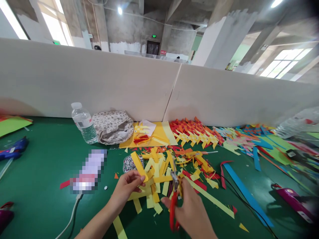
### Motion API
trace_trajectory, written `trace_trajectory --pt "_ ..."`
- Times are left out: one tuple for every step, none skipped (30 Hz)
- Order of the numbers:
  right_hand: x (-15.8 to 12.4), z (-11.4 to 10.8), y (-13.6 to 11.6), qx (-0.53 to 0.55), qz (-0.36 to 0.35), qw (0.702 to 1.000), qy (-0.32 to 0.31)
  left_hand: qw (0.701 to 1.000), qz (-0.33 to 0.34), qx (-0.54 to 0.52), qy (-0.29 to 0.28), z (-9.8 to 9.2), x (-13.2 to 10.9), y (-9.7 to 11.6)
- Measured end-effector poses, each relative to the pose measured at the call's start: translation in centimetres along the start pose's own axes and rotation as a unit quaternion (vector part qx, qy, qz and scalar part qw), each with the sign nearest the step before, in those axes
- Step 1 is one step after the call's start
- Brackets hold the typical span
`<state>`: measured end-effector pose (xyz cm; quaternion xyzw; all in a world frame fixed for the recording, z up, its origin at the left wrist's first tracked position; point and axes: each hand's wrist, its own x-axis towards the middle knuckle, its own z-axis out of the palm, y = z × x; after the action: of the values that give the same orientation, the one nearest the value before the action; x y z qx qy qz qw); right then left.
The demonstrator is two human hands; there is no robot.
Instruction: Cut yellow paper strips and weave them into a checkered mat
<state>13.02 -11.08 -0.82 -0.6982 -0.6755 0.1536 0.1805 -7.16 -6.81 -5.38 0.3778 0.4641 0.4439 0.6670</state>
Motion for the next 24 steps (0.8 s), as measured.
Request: trace_trajectory --pt "-0.6 0.5 -0.3 0.002 0.0 1.0 -0.018 1.0 0.009 0.0 0.003 0.1 -0.1 0.0" --pt "-1.0 1.0 -0.5 -0.001 -0.002 1.0 -0.028 1.0 0.019 0.002 0.005 0.1 -0.2 0.0" --pt "-1.4 1.4 -0.6 -0.007 -0.003 0.999 -0.034 1.0 0.027 0.005 0.007 0.2 -0.3 0.0" --pt "-1.6 1.8 -0.7 -0.014 -0.003 0.999 -0.035 0.999 0.034 0.008 0.009 0.3 -0.4 0.0" --pt "-1.8 2.0 -0.7 -0.02 -0.004 0.999 -0.031 0.999 0.04 0.01 0.01 0.3 -0.5 0.0" --pt "-1.9 2.3 -0.7 -0.025 -0.007 0.999 -0.025 0.999 0.044 0.01 0.01 0.4 -0.5 0.0" --pt "-1.9 2.5 -0.6 -0.029 -0.011 0.999 -0.018 0.999 0.049 0.007 0.01 0.4 -0.6 0.0" --pt "-1.9 2.6 -0.5 -0.033 -0.016 0.999 -0.012 0.999 0.053 0.003 0.007 0.4 -0.7 -0.1" --pt "-1.9 2.8 -0.5 -0.037 -0.02 0.999 -0.009 0.998 0.056 -0.002 0.004 0.5 -0.7 -0.1" --pt "-2.0 2.9 -0.4 -0.039 -0.023 0.999 -0.01 0.998 0.058 -0.007 0.0 0.5 -0.7 -0.2" --pt "-2.0 3.0 -0.4 -0.04 -0.023 0.999 -0.016 0.998 0.06 -0.011 -0.005 0.5 -0.7 -0.3" --pt "-2.0 3.1 -0.4 -0.038 -0.019 0.999 -0.026 0.998 0.062 -0.015 -0.01 0.5 -0.7 -0.4" --pt "-2.0 3.2 -0.5 -0.033 -0.013 0.999 -0.037 0.998 0.063 -0.019 -0.016 0.5 -0.6 -0.5" --pt "-2.0 3.2 -0.6 -0.028 -0.006 0.998 -0.051 0.998 0.063 -0.023 -0.021 0.4 -0.6 -0.7" --pt "-2.0 3.2 -0.7 -0.023 0.001 0.998 -0.062 0.997 0.063 -0.025 -0.025 0.4 -0.6 -0.8" --pt "-2.0 3.2 -0.7 -0.019 0.008 0.997 -0.071 0.997 0.062 -0.027 -0.028 0.5 -0.6 -0.8" --pt "-2.0 3.2 -0.8 -0.018 0.014 0.997 -0.076 0.997 0.06 -0.027 -0.031 0.5 -0.6 -0.9" --pt "-2.0 3.1 -0.9 -0.017 0.018 0.996 -0.08 0.997 0.058 -0.026 -0.033 0.5 -0.7 -0.9" --pt "-2.0 3.0 -0.9 -0.017 0.02 0.996 -0.083 0.998 0.056 -0.023 -0.034 0.6 -0.7 -0.9" --pt "-2.1 3.0 -1.0 -0.017 0.021 0.996 -0.085 0.998 0.053 -0.02 -0.034 0.6 -0.8 -0.8" --pt "-2.1 2.9 -1.0 -0.017 0.021 0.996 -0.087 0.998 0.05 -0.018 -0.033 0.7 -0.8 -0.8" --pt "-2.1 2.8 -1.1 -0.016 0.021 0.996 -0.088 0.998 0.047 -0.018 -0.031 0.7 -0.9 -0.7" --pt "-2.1 2.8 -1.1 -0.015 0.021 0.996 -0.088 0.998 0.044 -0.019 -0.03 0.8 -0.9 -0.7" --pt "-2.1 2.8 -1.1 -0.014 0.02 0.996 -0.086 0.998 0.043 -0.022 -0.028 0.8 -1.0 -0.7"
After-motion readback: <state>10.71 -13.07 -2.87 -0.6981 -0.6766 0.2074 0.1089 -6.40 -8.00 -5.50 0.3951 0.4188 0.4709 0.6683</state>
